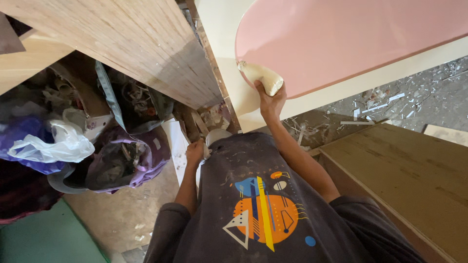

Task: The person applies a line of glue from a bottle onto the edge of a white wooden panel with a pink inset.

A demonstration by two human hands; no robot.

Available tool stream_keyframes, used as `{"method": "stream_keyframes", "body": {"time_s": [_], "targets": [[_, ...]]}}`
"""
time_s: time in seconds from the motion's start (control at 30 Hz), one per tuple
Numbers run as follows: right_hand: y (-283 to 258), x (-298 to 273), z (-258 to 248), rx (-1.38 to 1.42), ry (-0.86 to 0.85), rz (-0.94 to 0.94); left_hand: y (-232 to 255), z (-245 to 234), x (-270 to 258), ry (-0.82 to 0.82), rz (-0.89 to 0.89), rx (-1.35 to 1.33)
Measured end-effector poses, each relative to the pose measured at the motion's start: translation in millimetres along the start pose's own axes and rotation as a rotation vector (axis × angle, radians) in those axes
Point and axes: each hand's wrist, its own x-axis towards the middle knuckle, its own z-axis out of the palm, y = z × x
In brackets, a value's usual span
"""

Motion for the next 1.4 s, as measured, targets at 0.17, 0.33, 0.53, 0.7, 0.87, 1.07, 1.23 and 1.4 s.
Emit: {"method": "stream_keyframes", "body": {"time_s": [0.17,0.33,0.53,0.7,0.87,1.07,1.23,1.4], "targets": [[3.3,5.6,-17.1,-0.069,-0.063,-0.014,6.7,1.5,-13.3,-0.011,0.024,0.02],[12.1,15.7,-31.3,-0.111,-0.162,-0.006,-3.3,15.6,-3.9,-0.026,0.02,0.051],[20.9,22.5,-46.9,-0.092,-0.225,-0.039,14.7,22.9,-32.6,-0.019,0.001,0.0],[21.3,26.9,-60.6,-0.119,-0.261,-0.059,9.6,33.5,-35.7,-0.01,-0.012,-0.033],[24.2,32.4,-71.5,-0.132,-0.295,-0.119,0.5,48.1,-31.4,0.006,0.032,-0.086],[26.2,40.7,-86.5,-0.117,-0.347,-0.177,21.0,45.1,-63.9,-0.002,0.026,-0.073],[23.1,47.8,-95.2,-0.158,-0.41,-0.176,4.1,58.6,-48.8,0.018,-0.023,-0.022],[13.2,51.8,-95.2,-0.18,-0.437,-0.173,-3.5,67.6,-45.4,0.035,-0.036,-0.053]]}}
